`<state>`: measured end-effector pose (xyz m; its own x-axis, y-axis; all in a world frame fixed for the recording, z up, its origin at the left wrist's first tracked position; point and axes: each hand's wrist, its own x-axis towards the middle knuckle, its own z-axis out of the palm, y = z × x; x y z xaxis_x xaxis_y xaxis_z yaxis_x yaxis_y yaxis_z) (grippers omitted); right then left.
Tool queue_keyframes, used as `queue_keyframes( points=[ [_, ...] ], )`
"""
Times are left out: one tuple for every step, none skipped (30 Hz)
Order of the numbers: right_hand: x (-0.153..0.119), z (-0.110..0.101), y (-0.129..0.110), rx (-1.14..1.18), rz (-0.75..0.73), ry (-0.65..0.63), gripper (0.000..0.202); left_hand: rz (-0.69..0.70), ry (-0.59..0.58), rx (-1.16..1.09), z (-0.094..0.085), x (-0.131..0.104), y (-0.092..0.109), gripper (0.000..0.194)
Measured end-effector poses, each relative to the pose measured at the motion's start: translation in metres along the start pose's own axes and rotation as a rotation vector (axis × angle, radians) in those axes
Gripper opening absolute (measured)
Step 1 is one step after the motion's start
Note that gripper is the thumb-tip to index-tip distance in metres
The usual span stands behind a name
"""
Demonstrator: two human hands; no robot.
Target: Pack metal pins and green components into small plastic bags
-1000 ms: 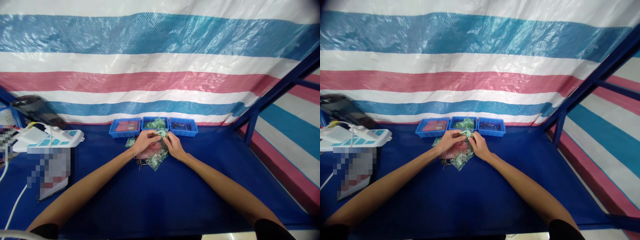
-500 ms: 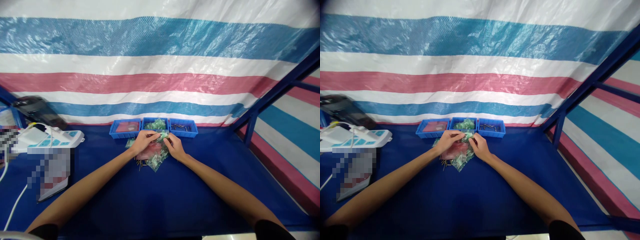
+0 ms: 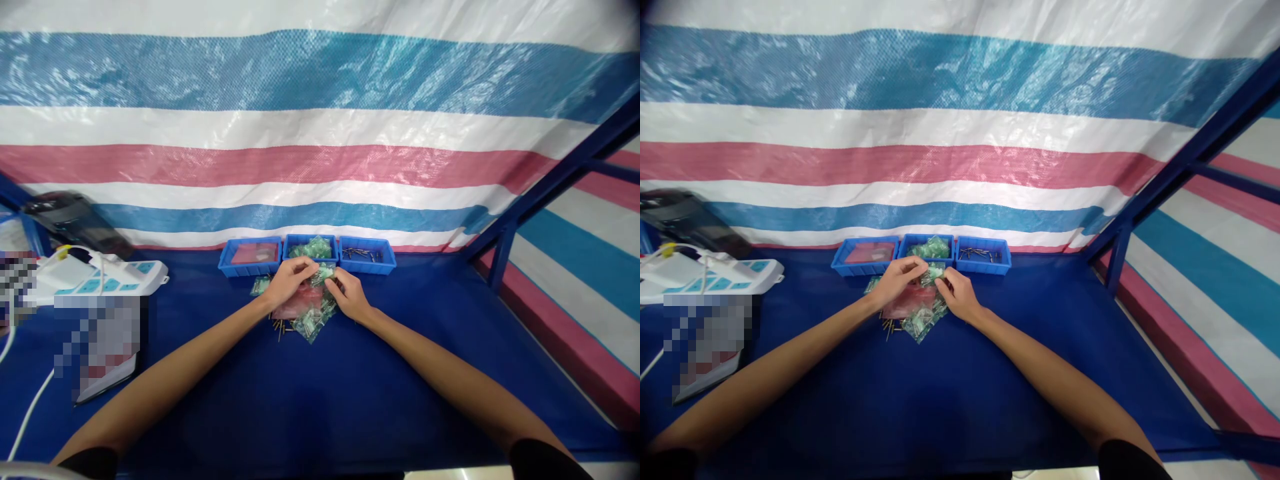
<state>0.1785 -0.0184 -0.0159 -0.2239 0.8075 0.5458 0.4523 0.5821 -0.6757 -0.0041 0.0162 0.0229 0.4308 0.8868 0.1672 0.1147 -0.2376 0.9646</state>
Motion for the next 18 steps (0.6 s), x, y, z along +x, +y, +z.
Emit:
queue_keyframes(
  points=[
    [0.000,0.000,0.000,-0.004,0.000,-0.001,0.024,0.014,-0.001,0.016,0.000,0.000,0.000,0.029],
    [-0.001,0.000,0.000,-0.008,-0.001,0.000,0.024,0.033,0.001,0.035,0.000,-0.001,0.000,0.030],
    [-0.001,0.000,0.000,-0.010,-0.003,0.003,0.024,0.056,0.006,0.055,0.001,-0.001,0.000,0.030],
    [-0.002,0.000,0.000,-0.013,-0.007,0.003,0.023,0.078,0.012,0.076,0.001,-0.002,-0.001,0.031],
    [-0.002,0.000,0.000,-0.014,-0.012,0.003,0.023,0.096,0.016,0.096,0.001,-0.003,-0.001,0.032],
    [-0.002,0.000,0.000,-0.016,-0.017,0.004,0.023,0.108,0.020,0.114,0.001,-0.004,-0.001,0.032],
    [-0.002,0.000,0.000,-0.018,-0.022,0.007,0.023,0.112,0.027,0.130,0.002,-0.005,-0.002,0.033],
    [-0.002,0.000,0.000,-0.018,-0.027,0.015,0.023,0.109,0.036,0.141,0.002,-0.006,-0.001,0.033],
    [-0.001,0.000,0.000,-0.017,-0.031,0.027,0.023,0.105,0.048,0.148,0.002,-0.007,-0.001,0.033],
    [-0.001,0.000,-0.001,-0.015,-0.034,0.039,0.024,0.103,0.060,0.152,0.002,-0.008,0.001,0.032],
    [-0.001,0.000,-0.001,-0.013,-0.034,0.052,0.025,0.105,0.067,0.158,0.003,-0.009,0.002,0.031],
    [-0.001,0.000,0.000,-0.012,-0.028,0.061,0.025,0.111,0.070,0.168,0.003,-0.009,0.004,0.030],
    [-0.001,0.000,0.000,-0.009,-0.018,0.067,0.026,0.118,0.071,0.179,0.004,-0.010,0.006,0.029],
    [-0.001,0.000,0.001,-0.004,-0.002,0.070,0.026,0.124,0.068,0.185,0.005,-0.010,0.007,0.029],
    [-0.001,0.000,0.001,0.004,0.017,0.074,0.027,0.126,0.065,0.184,0.005,-0.011,0.007,0.029],
    [-0.001,0.000,0.002,0.016,0.038,0.081,0.027,0.122,0.056,0.177,0.006,-0.011,0.007,0.029],
    [-0.002,0.001,0.003,0.031,0.057,0.089,0.028,0.115,0.042,0.169,0.007,-0.011,0.007,0.028],
    [-0.002,0.001,0.003,0.046,0.071,0.097,0.028,0.107,0.026,0.167,0.008,-0.011,0.006,0.028]
  ],
)
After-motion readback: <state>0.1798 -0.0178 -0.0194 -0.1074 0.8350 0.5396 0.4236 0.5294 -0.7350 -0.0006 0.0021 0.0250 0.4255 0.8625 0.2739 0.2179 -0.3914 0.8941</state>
